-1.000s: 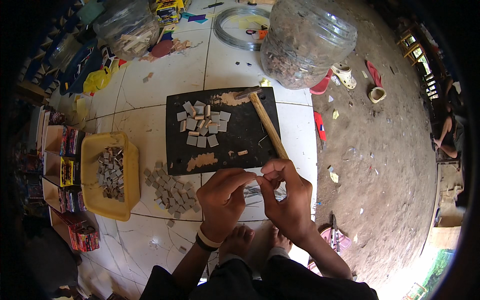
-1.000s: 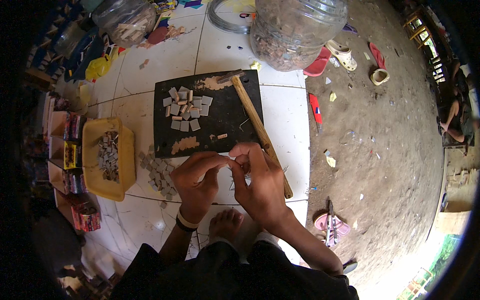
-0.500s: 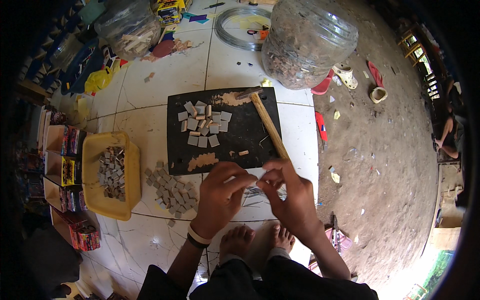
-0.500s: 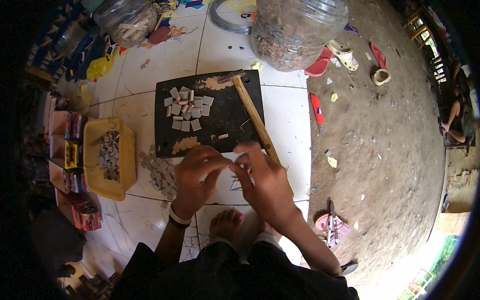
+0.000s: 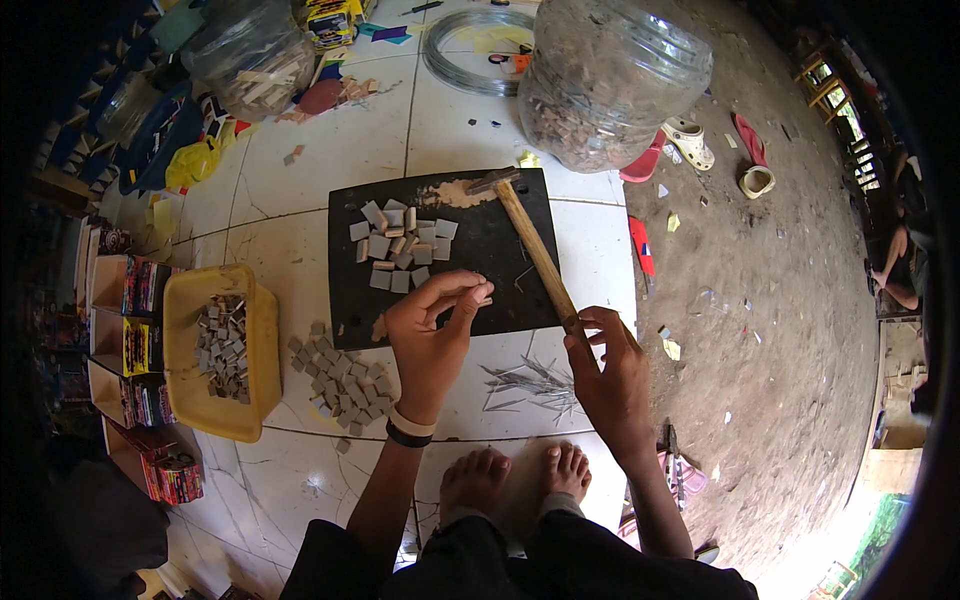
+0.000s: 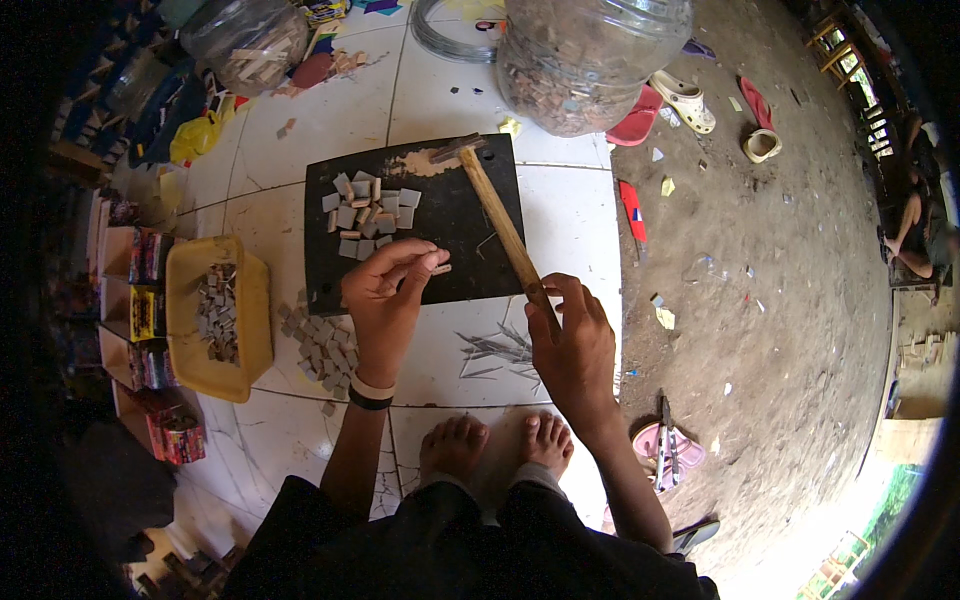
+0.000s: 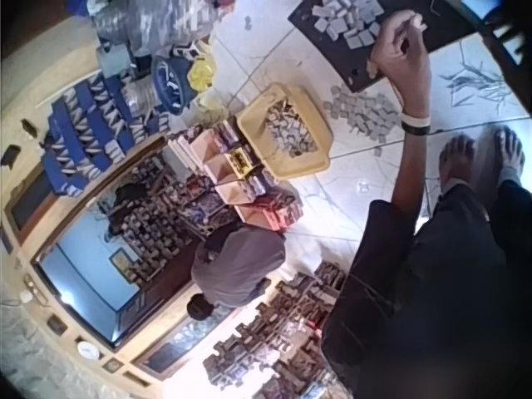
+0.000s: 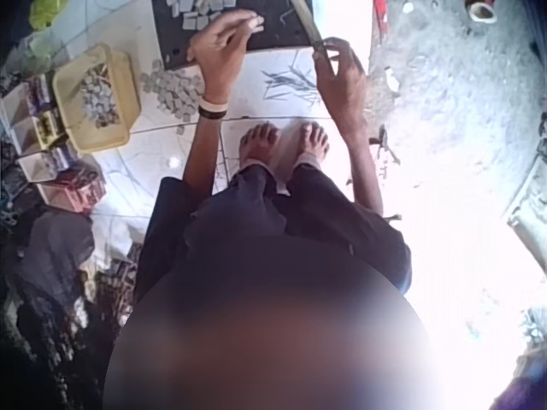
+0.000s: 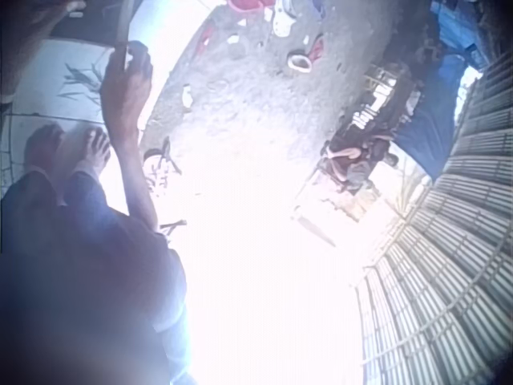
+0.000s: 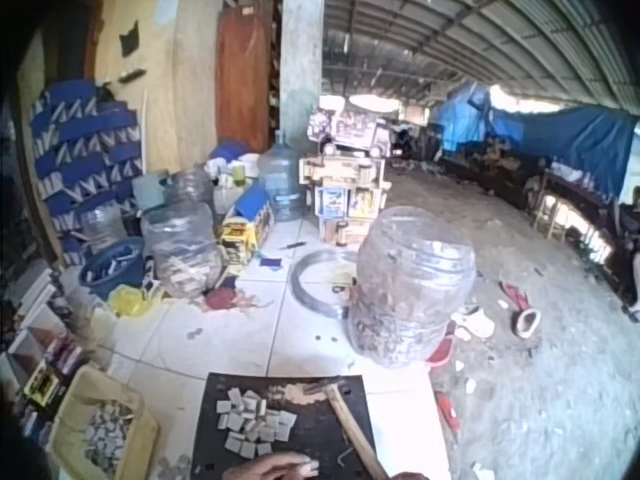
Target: The person repeatedly picks up small nails and wooden blocks, places them on a black board, and hammers the nails into the blocks. The person occasionally gathers nails from the floor and continues the repetitive hammering process.
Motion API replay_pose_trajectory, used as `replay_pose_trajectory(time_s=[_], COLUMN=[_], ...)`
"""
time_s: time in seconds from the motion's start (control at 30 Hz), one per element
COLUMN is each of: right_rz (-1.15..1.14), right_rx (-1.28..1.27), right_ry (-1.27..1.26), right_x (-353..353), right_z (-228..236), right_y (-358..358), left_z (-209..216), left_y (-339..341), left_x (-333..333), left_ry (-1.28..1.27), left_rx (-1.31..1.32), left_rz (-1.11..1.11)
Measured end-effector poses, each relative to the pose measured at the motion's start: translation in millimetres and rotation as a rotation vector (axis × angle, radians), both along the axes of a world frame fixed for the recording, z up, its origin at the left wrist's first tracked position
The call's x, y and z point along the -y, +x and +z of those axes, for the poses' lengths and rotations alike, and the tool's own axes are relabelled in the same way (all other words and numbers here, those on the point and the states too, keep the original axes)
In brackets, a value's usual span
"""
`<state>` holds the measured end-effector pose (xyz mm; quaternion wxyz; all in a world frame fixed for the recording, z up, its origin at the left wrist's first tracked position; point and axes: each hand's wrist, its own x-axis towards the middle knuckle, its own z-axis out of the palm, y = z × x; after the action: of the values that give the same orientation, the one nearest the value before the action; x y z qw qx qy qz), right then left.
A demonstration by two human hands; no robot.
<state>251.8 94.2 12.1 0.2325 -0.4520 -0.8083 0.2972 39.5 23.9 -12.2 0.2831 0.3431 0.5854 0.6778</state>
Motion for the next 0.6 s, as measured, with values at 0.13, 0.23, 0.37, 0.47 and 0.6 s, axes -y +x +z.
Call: replay_pose_trajectory(time_s=[0.13, 0.23, 0.37, 0.47, 0.6], right_rz=[-0.033, -0.012, 0.002, 0.013, 0.030], right_rx=[-0.040, -0.038, -0.010, -0.012, -0.028], right_ry=[-0.140, -0.138, -0.138, -0.139, -0.107], right_x=[-0.1, -1.7, -3.2, -4.0, -4.7], right_z=[-1.3, 0.5, 1.4, -0.1, -2.9], right_y=[0.5, -0.7, -1.0, 0.1, 0.7], left_z=[-3.1, -4.4, -5.3, -6.4, -8.0], left_y=[1.8, 1.6, 1.2, 1.9, 1.7], left_x=[-3.4, -3.2, -2.1, -1.6, -2.0], left_ry=[0.009, 0.023, -0.012, -0.019, 0.002], left_rx=[0.031, 0.063, 0.014, 0.006, 0.013], left_rz=[0.015, 0.007, -0.011, 0.003, 0.007])
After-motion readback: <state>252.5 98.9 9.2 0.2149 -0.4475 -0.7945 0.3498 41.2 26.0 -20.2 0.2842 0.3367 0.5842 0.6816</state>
